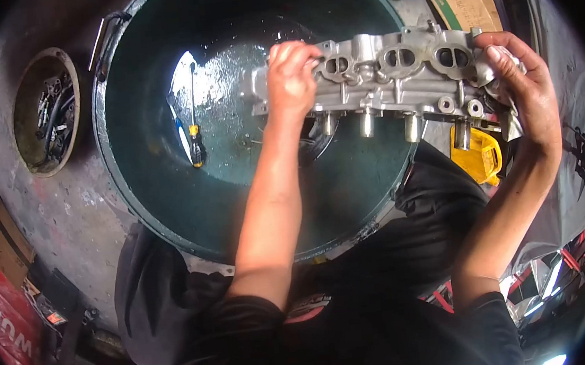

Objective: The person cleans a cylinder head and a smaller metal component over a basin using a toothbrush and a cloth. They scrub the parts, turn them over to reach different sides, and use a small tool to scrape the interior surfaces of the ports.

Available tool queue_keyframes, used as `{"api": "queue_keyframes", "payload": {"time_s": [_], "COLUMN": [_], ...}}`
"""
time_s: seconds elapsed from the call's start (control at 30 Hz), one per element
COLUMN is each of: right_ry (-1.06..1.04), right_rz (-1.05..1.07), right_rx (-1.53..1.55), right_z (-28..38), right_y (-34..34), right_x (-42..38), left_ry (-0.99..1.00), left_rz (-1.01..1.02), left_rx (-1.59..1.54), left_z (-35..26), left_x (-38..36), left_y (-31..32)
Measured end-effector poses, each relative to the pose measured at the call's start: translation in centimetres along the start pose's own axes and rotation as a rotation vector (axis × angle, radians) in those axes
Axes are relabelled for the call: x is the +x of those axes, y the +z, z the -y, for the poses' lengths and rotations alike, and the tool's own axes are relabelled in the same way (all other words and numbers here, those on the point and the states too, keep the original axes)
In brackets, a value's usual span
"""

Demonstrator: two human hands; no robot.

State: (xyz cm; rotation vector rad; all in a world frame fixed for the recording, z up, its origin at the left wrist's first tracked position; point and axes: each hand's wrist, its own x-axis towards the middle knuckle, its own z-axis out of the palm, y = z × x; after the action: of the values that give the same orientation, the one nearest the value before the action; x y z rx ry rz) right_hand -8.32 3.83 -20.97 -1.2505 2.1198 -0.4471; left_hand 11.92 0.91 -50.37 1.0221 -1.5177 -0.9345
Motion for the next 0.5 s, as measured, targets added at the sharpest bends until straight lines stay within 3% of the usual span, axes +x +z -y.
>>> {"api": "queue_keyframes", "payload": {"time_s": [0.03,0.13,0.27,0.33,0.4,0.5], "right_ry": [-0.028,0.015,-0.003,0.029,0.014,0.009], "right_rz": [-0.006,-0.039,-0.033,-0.04,-0.06,-0.056], "right_rx": [0.071,0.077,-0.043,0.013,0.048,0.066], "right_z": [-0.4,-0.1,0.1,0.1,0.1,0.4], "right_y": [0.2,0.4,0.2,0.4,0.7,0.6], "right_x": [0.0,0.0,0.0,-0.2,-0.2,0.0], "left_ry": [-0.038,0.152,-0.045,0.127,0.111,0.009], "left_rz": [0.021,0.025,0.054,-0.002,0.056,0.014], "left_rx": [0.03,-0.066,0.013,-0.044,-0.071,-0.097], "left_z": [0.0,-2.2,0.9,-0.7,-2.6,0.0], "left_x": [-0.1,1.8,0.0,1.2,2.0,0.9], "left_y": [-0.1,1.3,0.3,1.1,1.3,0.7]}}
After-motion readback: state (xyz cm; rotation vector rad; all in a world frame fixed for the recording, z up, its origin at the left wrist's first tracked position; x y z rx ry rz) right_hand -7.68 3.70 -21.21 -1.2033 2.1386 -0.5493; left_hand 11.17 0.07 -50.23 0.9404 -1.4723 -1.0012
